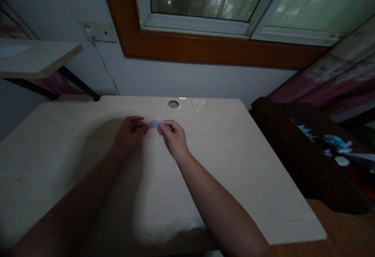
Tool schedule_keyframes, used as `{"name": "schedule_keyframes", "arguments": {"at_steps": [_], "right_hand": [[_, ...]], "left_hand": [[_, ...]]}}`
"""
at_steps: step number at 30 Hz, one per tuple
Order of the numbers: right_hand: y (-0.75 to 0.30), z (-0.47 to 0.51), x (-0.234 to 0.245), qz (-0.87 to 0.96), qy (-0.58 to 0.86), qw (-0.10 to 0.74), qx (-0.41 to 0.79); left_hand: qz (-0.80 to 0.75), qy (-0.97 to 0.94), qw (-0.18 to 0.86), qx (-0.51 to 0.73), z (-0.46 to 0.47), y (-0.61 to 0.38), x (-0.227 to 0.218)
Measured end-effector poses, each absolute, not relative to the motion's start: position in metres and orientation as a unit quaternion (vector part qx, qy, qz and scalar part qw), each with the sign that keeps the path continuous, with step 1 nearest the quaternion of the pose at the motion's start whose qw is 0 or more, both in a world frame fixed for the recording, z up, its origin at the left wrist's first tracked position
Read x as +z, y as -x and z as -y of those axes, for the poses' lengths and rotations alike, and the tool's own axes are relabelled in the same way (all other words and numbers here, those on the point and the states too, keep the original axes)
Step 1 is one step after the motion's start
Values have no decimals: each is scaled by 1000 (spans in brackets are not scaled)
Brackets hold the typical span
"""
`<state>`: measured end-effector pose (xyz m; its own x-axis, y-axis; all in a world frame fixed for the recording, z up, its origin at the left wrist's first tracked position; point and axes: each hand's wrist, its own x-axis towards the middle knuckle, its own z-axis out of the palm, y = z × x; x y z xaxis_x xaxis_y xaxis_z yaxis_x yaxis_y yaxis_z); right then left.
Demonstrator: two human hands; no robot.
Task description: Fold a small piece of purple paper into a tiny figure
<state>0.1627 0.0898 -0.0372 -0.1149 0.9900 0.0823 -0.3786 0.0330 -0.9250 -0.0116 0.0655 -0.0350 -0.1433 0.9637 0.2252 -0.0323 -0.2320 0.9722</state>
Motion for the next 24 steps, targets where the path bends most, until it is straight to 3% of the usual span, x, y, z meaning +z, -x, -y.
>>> {"name": "schedule_keyframes", "arguments": {"at_steps": [10,24], "right_hand": [[-164,-89,-31,427,389,593,561],[-166,-73,-22,660,344,595,304]], "left_hand": [[-470,-482,415,611,-64,9,-28],[-476,-588,436,488,-58,11,-25]]}}
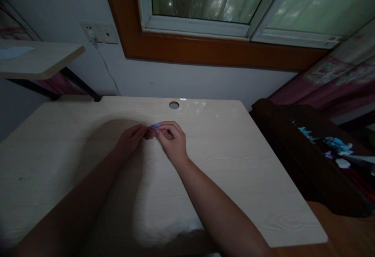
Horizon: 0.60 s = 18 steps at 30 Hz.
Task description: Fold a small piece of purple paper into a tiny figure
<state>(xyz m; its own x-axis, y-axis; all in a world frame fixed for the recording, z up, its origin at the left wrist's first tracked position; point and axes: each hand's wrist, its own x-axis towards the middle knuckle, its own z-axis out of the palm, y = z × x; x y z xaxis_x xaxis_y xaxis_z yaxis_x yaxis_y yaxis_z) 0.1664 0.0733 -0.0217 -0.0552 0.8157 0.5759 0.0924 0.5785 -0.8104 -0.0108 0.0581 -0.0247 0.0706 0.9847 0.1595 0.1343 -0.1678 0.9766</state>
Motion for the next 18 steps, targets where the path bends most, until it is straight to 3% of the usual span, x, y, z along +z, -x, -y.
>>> {"name": "schedule_keyframes", "arguments": {"at_steps": [8,18], "right_hand": [[-166,-68,-19,756,267,541,254],[-166,-71,-20,752,287,522,281]], "left_hand": [[-505,-607,398,467,-55,14,-20],[-477,-576,439,498,-55,14,-18]]}}
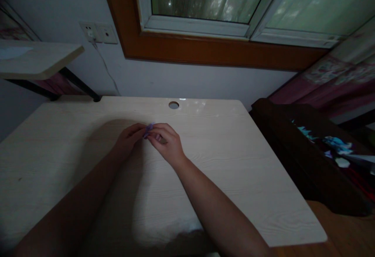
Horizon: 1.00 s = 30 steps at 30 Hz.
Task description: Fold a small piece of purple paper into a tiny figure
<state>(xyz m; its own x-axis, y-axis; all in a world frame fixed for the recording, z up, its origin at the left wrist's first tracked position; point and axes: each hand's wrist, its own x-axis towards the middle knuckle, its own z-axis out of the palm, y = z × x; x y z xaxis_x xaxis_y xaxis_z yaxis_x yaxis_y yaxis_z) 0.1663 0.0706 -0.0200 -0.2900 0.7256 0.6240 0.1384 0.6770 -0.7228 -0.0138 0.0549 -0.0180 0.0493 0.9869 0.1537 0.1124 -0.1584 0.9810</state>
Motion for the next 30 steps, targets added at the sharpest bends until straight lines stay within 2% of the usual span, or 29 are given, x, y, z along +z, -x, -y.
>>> {"name": "schedule_keyframes", "arguments": {"at_steps": [22,30], "right_hand": [[-167,-77,-23,698,347,522,348],[-168,-75,-21,696,353,526,339]], "left_hand": [[-492,-570,450,479,-57,12,-21],[-454,-513,496,534,-61,8,-26]]}}
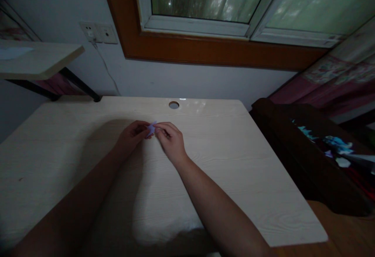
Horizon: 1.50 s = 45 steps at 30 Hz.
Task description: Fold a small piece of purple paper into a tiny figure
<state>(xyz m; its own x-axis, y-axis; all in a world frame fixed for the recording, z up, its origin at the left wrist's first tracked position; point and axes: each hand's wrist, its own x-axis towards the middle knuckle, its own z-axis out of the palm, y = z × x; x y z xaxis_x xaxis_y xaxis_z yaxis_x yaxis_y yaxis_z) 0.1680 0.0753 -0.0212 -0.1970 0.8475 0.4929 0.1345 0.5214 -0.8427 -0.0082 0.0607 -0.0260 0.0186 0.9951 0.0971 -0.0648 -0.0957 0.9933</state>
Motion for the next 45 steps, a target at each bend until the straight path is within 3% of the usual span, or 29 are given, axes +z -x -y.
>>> {"name": "schedule_keyframes", "arguments": {"at_steps": [19,35,45], "right_hand": [[-166,-77,-24,717,348,489,354],[-166,-76,-23,687,357,535,339],[-166,-72,-28,605,343,560,450]], "left_hand": [[-437,-527,472,555,-59,10,-26],[-412,-522,481,572,-59,9,-31],[-431,-513,490,558,-60,11,-33]]}}
